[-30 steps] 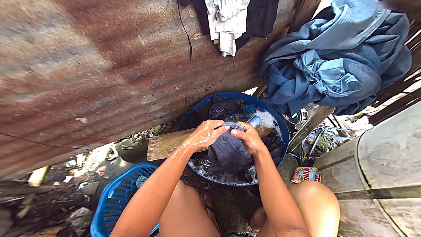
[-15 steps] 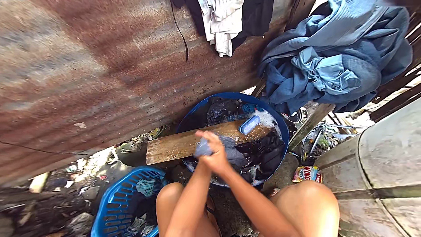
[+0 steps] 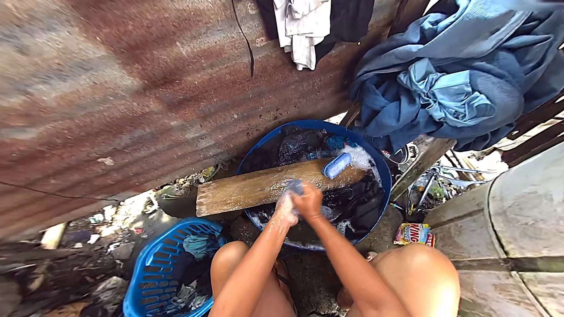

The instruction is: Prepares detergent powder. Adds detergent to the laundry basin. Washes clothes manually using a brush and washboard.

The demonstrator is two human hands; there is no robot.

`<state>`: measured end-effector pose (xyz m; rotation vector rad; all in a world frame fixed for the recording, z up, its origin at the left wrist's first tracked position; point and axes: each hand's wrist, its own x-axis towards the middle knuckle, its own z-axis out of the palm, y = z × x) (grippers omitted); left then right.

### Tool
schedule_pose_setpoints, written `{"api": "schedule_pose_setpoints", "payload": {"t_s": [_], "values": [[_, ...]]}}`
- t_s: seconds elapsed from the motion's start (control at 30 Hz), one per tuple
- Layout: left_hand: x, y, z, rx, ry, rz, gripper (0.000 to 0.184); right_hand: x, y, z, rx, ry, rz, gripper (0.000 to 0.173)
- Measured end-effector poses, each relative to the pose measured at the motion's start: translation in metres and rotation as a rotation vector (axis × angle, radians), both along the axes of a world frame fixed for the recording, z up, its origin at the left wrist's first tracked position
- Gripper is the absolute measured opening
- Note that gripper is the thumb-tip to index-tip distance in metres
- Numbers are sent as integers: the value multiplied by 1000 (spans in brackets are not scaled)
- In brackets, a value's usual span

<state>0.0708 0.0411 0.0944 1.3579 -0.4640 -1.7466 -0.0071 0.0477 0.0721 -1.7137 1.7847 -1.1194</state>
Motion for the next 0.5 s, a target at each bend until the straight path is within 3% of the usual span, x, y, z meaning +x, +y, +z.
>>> {"api": "schedule_pose_setpoints", "payload": {"t_s": [0.13,0.23,0.27,0.3,0.4,0.5], "values": [[34,-10,21,-231,-595,-607,30,-71,-35,-4,462,-78,-105,40],[48,-27,35,-441,-803,-883,84,-59,-28,25,367,-280,179,18],[48,-30,40,-527,-808,-924,91,-55,-21,37,330,-344,299,14],[47,-31,45,-619,-822,-955,82,-53,-15,48,290,-391,384,12],[49,-35,75,-791,-1011,-986,29,-62,-5,57,168,-541,496,7],[65,-37,107,-880,-1034,-958,25,-63,-6,47,200,-677,559,20]]}}
